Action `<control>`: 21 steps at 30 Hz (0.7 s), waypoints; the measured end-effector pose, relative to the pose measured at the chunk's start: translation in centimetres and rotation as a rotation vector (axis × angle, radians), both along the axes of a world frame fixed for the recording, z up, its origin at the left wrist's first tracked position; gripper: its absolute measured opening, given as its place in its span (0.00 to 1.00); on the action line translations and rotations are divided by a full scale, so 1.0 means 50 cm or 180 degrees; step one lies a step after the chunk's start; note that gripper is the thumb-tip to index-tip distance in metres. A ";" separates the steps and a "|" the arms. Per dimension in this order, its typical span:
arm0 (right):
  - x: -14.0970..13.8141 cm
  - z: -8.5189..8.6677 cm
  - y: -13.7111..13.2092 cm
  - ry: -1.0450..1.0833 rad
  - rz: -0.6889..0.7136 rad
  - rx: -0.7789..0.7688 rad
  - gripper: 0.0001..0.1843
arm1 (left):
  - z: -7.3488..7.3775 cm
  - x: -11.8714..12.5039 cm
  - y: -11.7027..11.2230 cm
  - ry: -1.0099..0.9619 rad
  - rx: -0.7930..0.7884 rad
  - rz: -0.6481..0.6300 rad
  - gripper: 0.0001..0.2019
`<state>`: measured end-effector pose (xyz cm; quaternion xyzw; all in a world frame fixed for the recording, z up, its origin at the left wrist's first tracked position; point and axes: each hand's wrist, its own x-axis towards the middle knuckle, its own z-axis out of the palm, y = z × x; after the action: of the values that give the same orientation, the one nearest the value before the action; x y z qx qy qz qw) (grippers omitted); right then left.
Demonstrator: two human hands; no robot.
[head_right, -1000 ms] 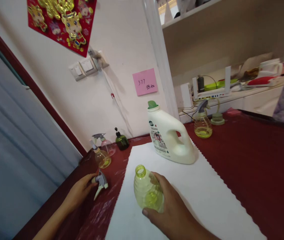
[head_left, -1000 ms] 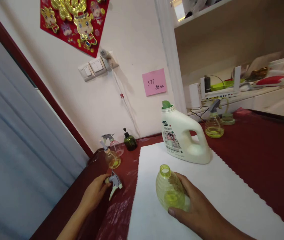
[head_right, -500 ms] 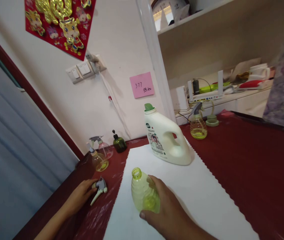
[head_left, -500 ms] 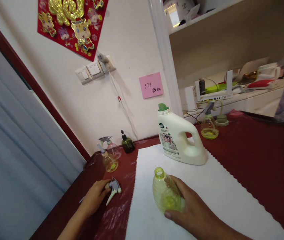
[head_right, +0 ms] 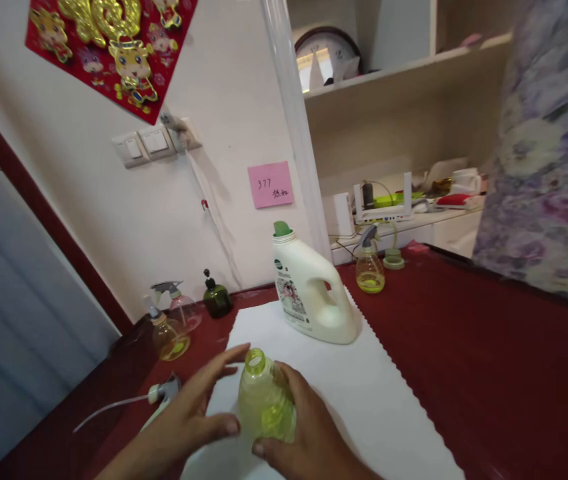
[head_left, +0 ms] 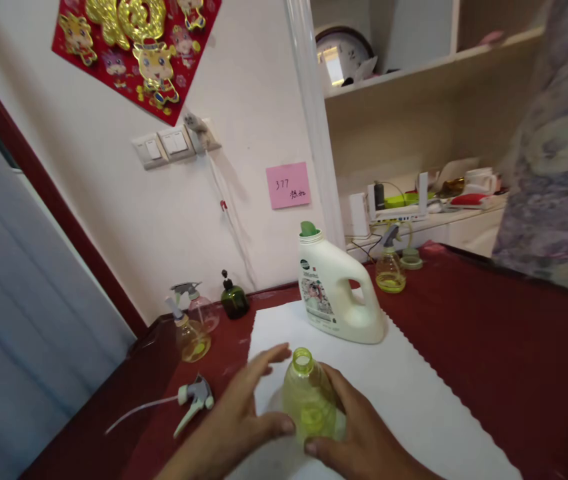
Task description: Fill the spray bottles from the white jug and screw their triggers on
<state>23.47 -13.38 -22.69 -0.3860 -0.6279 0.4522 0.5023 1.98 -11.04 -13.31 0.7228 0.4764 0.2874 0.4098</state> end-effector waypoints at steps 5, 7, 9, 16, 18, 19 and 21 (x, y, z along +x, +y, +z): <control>0.007 0.010 0.016 0.0123 0.0158 0.0130 0.49 | -0.077 0.092 0.012 -0.0996 -0.0307 -0.0551 0.43; 0.008 -0.009 0.029 -0.0001 0.0018 0.0080 0.51 | -0.108 0.090 0.031 -0.1049 -0.0093 -0.0409 0.44; 0.008 -0.037 0.044 -0.0119 -0.0140 0.0037 0.49 | -0.130 0.076 0.049 -0.0961 0.0097 -0.0120 0.45; 0.010 -0.083 0.068 -0.0238 -0.0336 0.0475 0.49 | -0.154 0.032 0.089 -0.0628 0.0354 0.0704 0.47; 0.012 -0.074 0.062 -0.0360 -0.0377 0.0571 0.46 | -0.164 0.031 0.096 -0.0511 0.0393 0.0680 0.50; 0.012 -0.069 0.059 -0.0403 -0.0398 0.0617 0.44 | -0.169 0.033 0.098 -0.0514 0.0442 0.0680 0.50; 0.011 -0.060 0.051 -0.0428 -0.0460 0.0759 0.39 | -0.181 0.039 0.098 -0.0573 0.0573 0.0698 0.48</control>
<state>24.03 -10.82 -25.71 -0.3972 -0.6799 0.3102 0.5327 3.91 -6.16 -22.37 0.6716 0.4862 0.4355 0.3506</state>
